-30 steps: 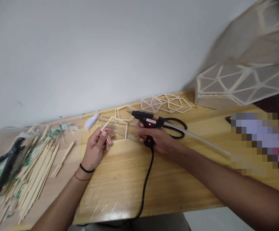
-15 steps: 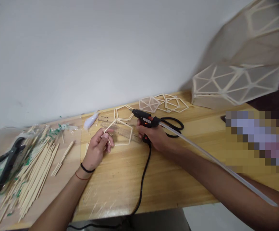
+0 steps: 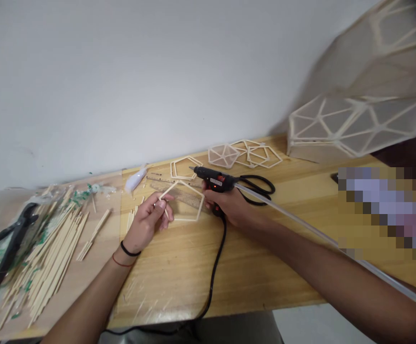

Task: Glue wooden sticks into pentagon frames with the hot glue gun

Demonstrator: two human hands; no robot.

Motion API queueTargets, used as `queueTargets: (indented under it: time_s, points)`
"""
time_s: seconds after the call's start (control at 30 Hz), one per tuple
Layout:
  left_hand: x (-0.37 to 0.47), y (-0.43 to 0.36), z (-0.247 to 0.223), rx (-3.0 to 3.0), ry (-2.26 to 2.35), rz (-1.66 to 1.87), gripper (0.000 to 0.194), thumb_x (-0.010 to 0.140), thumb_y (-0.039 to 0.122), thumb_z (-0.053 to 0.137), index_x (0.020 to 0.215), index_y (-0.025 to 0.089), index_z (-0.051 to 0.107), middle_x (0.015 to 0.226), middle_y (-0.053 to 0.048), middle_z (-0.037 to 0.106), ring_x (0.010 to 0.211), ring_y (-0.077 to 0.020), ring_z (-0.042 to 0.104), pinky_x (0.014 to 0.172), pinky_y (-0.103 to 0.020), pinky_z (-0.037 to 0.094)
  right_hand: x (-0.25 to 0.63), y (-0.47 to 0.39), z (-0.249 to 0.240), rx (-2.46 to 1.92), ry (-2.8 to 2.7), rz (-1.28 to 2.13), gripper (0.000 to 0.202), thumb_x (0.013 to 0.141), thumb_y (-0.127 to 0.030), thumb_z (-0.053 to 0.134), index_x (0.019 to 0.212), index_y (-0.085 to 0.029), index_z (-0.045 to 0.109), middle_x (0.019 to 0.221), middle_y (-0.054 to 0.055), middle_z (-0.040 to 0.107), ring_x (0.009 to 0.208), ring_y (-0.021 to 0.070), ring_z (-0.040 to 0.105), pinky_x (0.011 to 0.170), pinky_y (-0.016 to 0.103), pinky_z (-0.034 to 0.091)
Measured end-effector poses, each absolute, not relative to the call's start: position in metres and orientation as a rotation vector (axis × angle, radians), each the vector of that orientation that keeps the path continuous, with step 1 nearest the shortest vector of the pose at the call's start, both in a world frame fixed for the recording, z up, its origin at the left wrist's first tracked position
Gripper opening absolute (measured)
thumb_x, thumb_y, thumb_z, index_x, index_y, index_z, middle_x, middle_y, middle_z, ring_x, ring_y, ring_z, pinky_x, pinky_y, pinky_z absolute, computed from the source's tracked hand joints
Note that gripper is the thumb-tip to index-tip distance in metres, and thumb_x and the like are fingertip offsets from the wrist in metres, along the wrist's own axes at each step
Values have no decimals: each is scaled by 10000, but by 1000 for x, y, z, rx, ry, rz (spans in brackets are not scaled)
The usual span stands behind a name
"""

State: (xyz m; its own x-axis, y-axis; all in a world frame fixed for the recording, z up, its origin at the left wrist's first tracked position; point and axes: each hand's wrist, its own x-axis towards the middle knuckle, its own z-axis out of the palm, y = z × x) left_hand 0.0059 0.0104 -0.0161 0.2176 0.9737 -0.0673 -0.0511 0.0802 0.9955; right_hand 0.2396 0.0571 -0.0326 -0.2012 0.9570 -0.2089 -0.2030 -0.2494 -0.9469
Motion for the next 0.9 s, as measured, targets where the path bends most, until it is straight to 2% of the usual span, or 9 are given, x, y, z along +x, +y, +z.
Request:
queueTargets:
  time_s: [0.4,0.5,0.7,0.9]
  points:
    - [4,13,-11,1183,1092,1142,422,935,581,762,1065,184,703,696,-1,695,500,-102,534,476,-228,365,240,58,-29,-1108,-968,1620,201,645,-286,790,763,-225,638,566,-51,547,522,132,490,528,299,350]
    - [4,13,-11,1180,1081,1137,414,939,577,761,1062,185,704,698,1,696,496,-98,532,470,-224,362,240,58,-29,-1069,-943,1667,250,629,-297,852,752,-211,652,610,-43,577,542,124,511,546,296,373]
    - [4,12,-11,1183,1066,1123,403,949,564,755,1069,182,708,693,-3,693,499,-104,539,473,-232,377,237,56,-28,-1027,-906,1762,406,590,-337,930,931,-199,757,762,-23,649,568,115,545,548,290,389]
    - [3,12,-13,1178,1035,1108,400,962,555,748,1079,175,704,703,-2,697,496,-94,538,464,-218,379,237,54,-26,-986,-917,1743,316,609,-294,903,846,-202,715,763,-29,607,542,88,451,492,278,343]
